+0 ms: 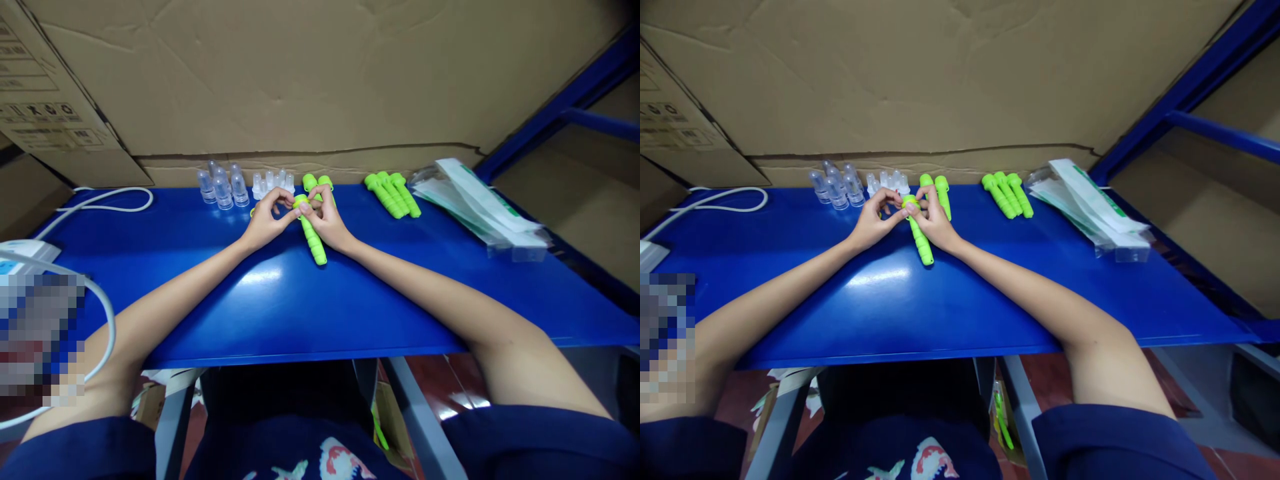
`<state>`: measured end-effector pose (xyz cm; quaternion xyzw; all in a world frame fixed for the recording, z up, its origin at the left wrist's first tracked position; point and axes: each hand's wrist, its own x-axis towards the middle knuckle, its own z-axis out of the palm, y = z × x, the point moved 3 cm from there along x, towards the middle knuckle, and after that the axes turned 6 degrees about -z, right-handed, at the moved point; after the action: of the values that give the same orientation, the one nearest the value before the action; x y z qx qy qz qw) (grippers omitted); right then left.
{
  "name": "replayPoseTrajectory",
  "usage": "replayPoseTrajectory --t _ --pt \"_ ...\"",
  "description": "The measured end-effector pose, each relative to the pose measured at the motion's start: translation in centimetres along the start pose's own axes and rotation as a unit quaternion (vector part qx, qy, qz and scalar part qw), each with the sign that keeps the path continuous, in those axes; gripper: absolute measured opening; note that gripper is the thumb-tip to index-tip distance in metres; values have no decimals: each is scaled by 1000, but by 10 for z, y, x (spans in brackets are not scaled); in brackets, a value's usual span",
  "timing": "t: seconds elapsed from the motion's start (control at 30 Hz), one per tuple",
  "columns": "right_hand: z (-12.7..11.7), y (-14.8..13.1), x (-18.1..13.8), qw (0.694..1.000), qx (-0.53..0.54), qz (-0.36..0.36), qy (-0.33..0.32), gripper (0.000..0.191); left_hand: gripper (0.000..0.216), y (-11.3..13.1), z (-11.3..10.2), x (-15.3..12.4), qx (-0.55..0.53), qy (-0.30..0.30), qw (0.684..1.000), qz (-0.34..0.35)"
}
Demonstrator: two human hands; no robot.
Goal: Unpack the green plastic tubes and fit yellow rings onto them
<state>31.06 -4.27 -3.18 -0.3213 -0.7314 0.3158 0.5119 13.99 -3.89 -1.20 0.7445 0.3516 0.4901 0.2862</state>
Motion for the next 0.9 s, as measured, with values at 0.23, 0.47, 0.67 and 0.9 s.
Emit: replayPoseTrajectory --t 0.23,0.47,0.67,0.9 --pt "2 -9 -1 1000 11 4 6 64 36 7 -1 -1 14 -10 999 29" --pt "3 -16 -1 1000 22 -1 0 59 39 6 -3 0 25 -23 999 43" --pt "3 -12 -1 1000 16 4 11 62 42 5 -3 1 24 -28 999 38" --pt "1 -7 -1 1000 -1 9 5 58 35 4 -2 1 26 -34 998 35"
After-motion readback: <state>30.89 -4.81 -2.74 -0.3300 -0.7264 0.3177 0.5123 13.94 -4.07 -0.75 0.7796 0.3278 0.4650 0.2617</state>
